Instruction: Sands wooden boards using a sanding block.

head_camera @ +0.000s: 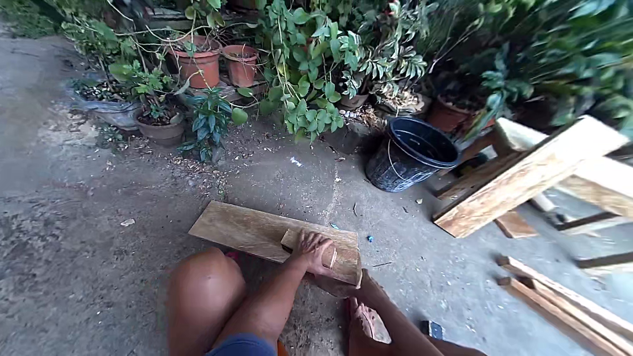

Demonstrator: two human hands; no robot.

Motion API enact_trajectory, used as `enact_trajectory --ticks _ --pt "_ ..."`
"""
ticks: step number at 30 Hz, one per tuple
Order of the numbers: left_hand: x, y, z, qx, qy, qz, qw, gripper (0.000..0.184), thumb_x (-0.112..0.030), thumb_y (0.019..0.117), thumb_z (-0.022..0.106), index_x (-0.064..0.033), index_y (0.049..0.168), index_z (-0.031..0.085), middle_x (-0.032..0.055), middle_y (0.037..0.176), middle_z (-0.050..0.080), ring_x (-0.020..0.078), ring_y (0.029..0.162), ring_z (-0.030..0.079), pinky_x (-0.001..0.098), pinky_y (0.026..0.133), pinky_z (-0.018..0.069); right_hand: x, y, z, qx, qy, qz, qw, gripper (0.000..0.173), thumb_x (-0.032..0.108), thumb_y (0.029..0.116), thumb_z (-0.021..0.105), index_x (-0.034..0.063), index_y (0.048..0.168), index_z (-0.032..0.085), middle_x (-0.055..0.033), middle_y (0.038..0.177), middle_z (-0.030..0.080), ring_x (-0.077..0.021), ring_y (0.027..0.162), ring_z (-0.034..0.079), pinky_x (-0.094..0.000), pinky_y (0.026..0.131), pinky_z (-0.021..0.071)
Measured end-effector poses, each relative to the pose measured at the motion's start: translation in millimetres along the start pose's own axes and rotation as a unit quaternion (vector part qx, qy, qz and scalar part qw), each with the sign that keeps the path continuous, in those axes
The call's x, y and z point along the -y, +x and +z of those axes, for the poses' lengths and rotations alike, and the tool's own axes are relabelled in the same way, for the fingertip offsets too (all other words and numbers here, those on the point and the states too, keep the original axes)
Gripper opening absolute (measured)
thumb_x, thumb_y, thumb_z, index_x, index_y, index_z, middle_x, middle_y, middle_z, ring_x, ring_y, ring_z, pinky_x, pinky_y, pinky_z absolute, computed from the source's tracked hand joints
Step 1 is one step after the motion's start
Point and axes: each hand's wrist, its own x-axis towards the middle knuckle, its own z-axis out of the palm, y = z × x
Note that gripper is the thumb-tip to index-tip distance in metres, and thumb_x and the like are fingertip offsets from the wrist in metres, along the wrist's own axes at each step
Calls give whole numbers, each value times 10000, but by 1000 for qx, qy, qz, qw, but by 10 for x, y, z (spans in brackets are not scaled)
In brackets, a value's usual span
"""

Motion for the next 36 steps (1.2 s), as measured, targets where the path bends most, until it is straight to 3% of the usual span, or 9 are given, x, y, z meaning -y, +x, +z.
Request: enact_trajectory --ticks 5,12,17,21,25,28,31,33,36 --pt "69 -159 -49 -5 15 -64 998 1056 -656 778 784 -186 1613 338 191 1583 432 408 1477 372 680 1219 120 450 -736 -775 -71 -85 -69 991 794 461 912 760 14 1497 464 -281 1423 551 -450 1311 547 -647 1082 422" --pt "95 -395 -39 -36 -43 -277 959 1023 -687 887 628 -151 1653 213 208 1590 427 423 1468 388 652 1170 281 819 -1147 -1533 -149 -67 -154 974 648 408 975 703 1 1442 511 -245 1346 616 -405 1175 635 -601 1014 469" --pt "123 -522 -12 -55 -72 -276 957 919 -599 931 648 -162 1642 261 174 1629 376 400 1501 347 678 1120 337 580 -381 -1066 -109 -45 -164 979 638 423 972 697 -5 1420 546 -271 1383 591 -451 1276 574 -641 1063 435" --pt "124 -482 -116 5 -97 -283 954 936 -538 934 675 -143 1649 219 196 1649 326 418 1516 306 701 1136 299 398 21 -316 -133 35 -112 984 801 435 927 747 32 1537 419 -270 1622 319 -483 1493 308 -723 1113 314" --pt "80 -339 -146 15 -99 -301 948 955 -582 927 667 -161 1651 208 185 1631 361 408 1493 346 685 1117 329 190 343 253 -198 169 -100 960 789 305 988 689 -82 1554 300 -360 1579 324 -520 1454 365 -638 1172 319" --pt "128 -303 45 -42 -76 -279 956 966 -653 912 639 -189 1653 228 162 1592 424 377 1448 416 636 1114 351 203 352 436 -192 158 -49 967 751 340 1062 558 -79 1586 218 -344 1599 308 -508 1491 307 -655 1187 259" --pt "225 -284 99 -39 -38 -226 973 912 -633 958 584 -114 1636 263 202 1573 443 391 1439 433 606 1136 346 184 371 545 -250 157 -56 954 736 347 1039 588 -114 1542 312 -368 1537 394 -540 1444 367 -687 1154 277" --pt "343 -253 129 -61 -12 -119 991 866 -590 965 604 -38 1585 359 251 1501 513 417 1391 493 595 1135 371 144 414 576 -275 167 -61 945 748 378 1012 606 -149 1491 373 -414 1480 424 -593 1389 402 -731 1107 300" --pt "411 -116 114 -52 -16 28 998 793 -496 914 709 -71 1533 453 222 1431 580 418 1344 530 639 1088 386 62 532 571 -272 203 -34 940 724 395 1010 620 -144 1459 439 -466 1446 402 -634 1343 413 -702 1099 342"
